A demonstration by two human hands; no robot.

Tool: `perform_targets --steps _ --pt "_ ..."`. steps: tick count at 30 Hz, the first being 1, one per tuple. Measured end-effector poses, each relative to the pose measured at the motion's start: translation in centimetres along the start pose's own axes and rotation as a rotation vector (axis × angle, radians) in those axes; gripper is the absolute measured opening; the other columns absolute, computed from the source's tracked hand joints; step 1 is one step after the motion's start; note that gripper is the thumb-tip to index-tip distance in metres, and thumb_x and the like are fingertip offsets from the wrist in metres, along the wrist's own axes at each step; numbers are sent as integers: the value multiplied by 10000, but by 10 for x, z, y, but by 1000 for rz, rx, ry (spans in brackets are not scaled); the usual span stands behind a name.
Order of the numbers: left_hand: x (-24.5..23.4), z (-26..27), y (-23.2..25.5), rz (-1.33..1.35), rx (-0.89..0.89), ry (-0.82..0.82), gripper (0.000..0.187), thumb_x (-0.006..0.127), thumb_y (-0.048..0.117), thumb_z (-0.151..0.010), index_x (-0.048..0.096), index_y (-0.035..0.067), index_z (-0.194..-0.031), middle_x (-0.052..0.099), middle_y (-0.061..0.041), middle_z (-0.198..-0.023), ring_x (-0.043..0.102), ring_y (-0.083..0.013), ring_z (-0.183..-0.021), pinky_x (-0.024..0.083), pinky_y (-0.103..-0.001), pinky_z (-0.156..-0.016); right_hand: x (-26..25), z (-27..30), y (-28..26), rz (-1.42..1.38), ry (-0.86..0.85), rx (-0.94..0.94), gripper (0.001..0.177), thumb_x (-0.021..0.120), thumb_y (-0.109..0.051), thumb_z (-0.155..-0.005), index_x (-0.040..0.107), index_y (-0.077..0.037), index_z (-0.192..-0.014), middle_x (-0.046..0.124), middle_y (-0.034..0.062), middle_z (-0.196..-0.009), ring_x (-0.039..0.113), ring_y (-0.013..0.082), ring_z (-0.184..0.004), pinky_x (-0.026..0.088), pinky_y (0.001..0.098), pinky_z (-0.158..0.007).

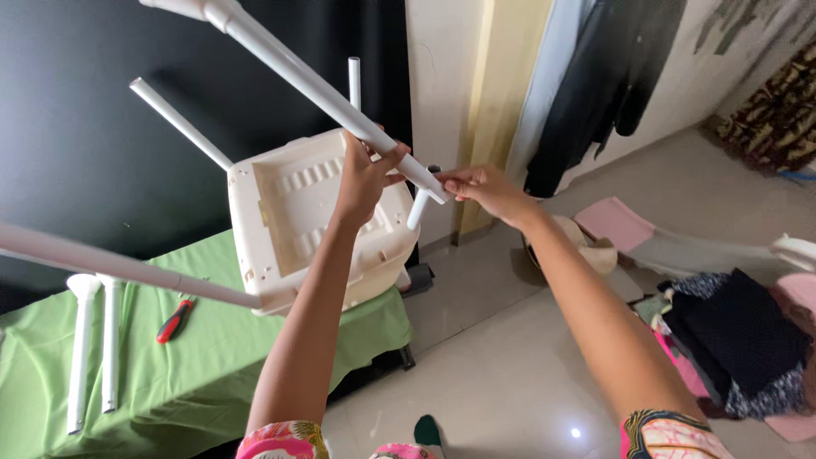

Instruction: The person assembles a white plastic stool by inserting white plastic legs into the underside of the seat. The person picks up each leg and pushes it into the corresponding hole on the seat, repeating the process for all four legs.

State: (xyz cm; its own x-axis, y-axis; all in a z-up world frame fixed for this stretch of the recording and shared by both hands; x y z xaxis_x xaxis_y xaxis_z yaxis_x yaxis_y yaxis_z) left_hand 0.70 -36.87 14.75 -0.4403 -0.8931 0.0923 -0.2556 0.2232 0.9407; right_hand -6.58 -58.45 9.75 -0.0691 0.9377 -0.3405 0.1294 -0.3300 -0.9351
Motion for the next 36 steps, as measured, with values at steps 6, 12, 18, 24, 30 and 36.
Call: perform_targets --steps 6,12,18,24,30,36 --pt "-2 -45 8 -136 13 61 476 700 77 -942 340 79 -1254 594 -136 -1062 727 -261 -1004 688 -448 -750 -30 -64 -6 25 -208 -2 415 682 -232 -934 695 -101 -1327 761 17 -1174 661 133 -1150 469 328 -1086" --pt "-2 -51 8 -261 41 176 607 697 97 -920 280 97 -1361 599 -125 -1071 753 -246 -930 682 -380 -651 -23 -105 6 -54 -469 -82 471 651 -271 -932 665 -108 -1374 750 22 -1225 647 175 -1204 477 368 -1140" --pt "3 -40 8 -316 45 298 516 723 109 -928 371 46 -1301 633 -143 -1074 762 -242 -954 687 -372 -643 -22 -130 12 -196 -844 -90 536 683 -348 -928 642 -79 -1389 710 32 -1299 607 165 -1282 414 371 -1169" --pt "11 -20 16 -295 47 482 500 730 66 -935 401 35 -1311 591 -116 -1087 738 -242 -978 692 -378 -663 -4 -151 14 -196 -986 -161 527 701 -340 -920 663 -58 -1363 741 45 -1254 660 167 -1227 478 359 -1132" --pt "26 7 26 -329 60 643 469 677 68 -979 380 43 -1341 625 -134 -1063 716 -226 -968 643 -361 -706 6 -151 14 -277 -1129 -258 451 659 -217 -982 635 -11 -1383 725 66 -1264 654 172 -1219 479 360 -1118" --pt "48 10 28 -207 106 636 396 566 74 -993 368 66 -1336 631 -75 -965 738 -220 -943 619 -374 -862 12 -143 3 -263 -1112 -329 456 637 -145 -984 579 -27 -1420 712 60 -1279 655 156 -1209 495 346 -1110"
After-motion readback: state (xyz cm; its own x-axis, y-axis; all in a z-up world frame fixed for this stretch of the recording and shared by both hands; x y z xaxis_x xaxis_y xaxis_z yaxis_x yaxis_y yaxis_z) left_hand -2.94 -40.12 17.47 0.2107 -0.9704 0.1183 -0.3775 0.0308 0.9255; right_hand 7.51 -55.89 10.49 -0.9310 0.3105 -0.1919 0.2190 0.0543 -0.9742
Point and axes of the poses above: each hand's wrist, its own z-axis away from the middle knuckle, its own x-axis out of the palm, y = z × x, the point moved 3 cm from there along -z, towards the middle knuckle
